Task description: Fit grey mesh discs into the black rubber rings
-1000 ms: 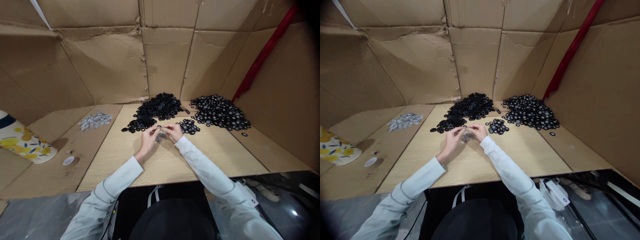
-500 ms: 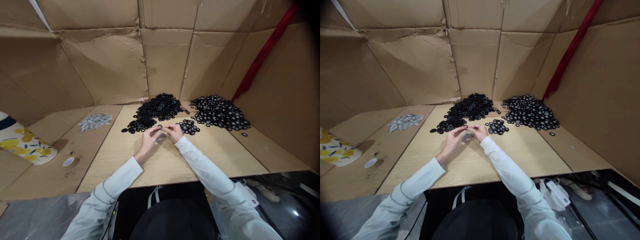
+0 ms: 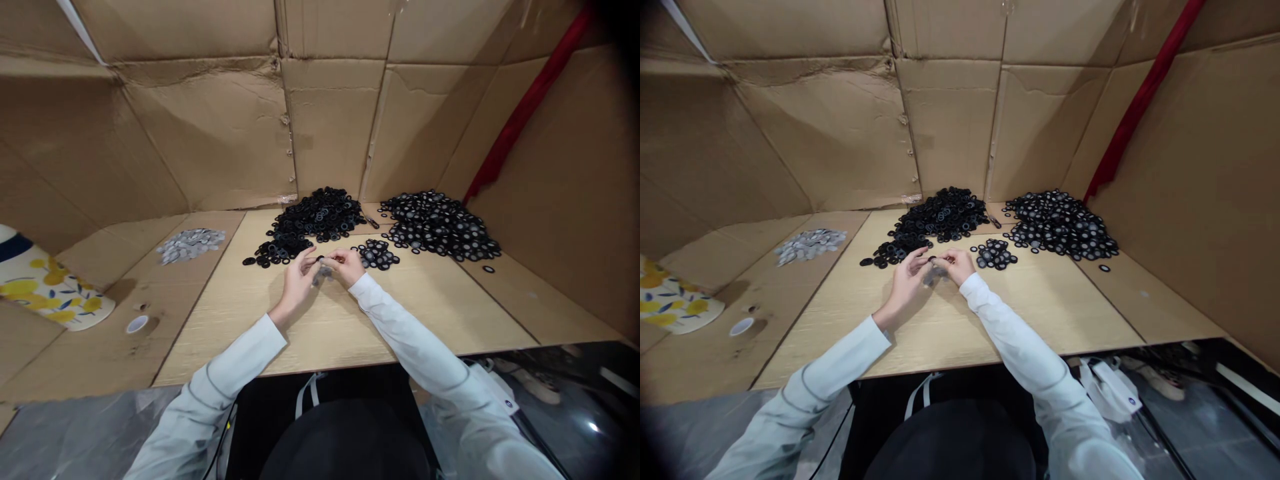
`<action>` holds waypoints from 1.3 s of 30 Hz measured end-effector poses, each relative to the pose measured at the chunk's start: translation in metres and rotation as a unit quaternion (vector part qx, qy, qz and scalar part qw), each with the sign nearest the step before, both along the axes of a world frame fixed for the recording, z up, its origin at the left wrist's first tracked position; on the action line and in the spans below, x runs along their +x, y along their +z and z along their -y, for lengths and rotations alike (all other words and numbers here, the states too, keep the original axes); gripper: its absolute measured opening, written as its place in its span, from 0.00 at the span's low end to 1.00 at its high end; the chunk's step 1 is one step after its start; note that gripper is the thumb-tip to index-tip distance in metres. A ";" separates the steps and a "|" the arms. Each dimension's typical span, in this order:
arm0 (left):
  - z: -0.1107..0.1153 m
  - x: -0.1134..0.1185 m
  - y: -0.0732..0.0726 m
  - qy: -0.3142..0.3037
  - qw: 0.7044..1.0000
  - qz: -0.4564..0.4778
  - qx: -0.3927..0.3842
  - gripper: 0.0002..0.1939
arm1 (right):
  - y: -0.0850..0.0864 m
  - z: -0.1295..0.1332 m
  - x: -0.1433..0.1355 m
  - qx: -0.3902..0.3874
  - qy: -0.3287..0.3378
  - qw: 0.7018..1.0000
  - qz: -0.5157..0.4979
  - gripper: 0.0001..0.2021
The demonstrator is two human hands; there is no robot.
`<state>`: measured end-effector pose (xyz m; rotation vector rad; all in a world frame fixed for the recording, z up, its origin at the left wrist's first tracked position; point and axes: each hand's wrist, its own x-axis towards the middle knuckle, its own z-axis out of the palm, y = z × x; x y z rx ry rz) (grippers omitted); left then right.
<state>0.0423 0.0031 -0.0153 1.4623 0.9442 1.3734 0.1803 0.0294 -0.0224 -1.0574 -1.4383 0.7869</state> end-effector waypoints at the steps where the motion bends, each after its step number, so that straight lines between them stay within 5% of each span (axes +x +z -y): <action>1: 0.000 0.000 0.001 -0.001 1.000 0.000 -0.005 0.21 | 0.000 0.001 0.000 0.001 -0.003 1.000 0.006 0.10; 12: 0.000 -0.001 0.003 0.001 0.999 0.014 -0.040 0.12 | 0.003 0.003 0.003 0.040 -0.084 0.989 0.114 0.10; 17: -0.001 -0.002 0.003 -0.016 0.998 0.024 -0.062 0.13 | 0.001 -0.001 0.006 -0.014 0.040 0.998 0.037 0.11; 25: -0.001 -0.006 0.007 -0.085 0.990 0.026 -0.108 0.21 | 0.005 -0.001 0.007 -0.059 0.071 0.994 -0.051 0.12; 34: 0.003 -0.003 0.012 -0.054 0.996 0.008 -0.074 0.14 | -0.002 0.005 -0.002 -0.160 0.185 0.949 -0.198 0.14; 39: 0.002 -0.004 0.014 -0.061 0.996 0.008 -0.058 0.14 | -0.001 0.006 -0.005 -0.036 0.065 0.991 -0.108 0.12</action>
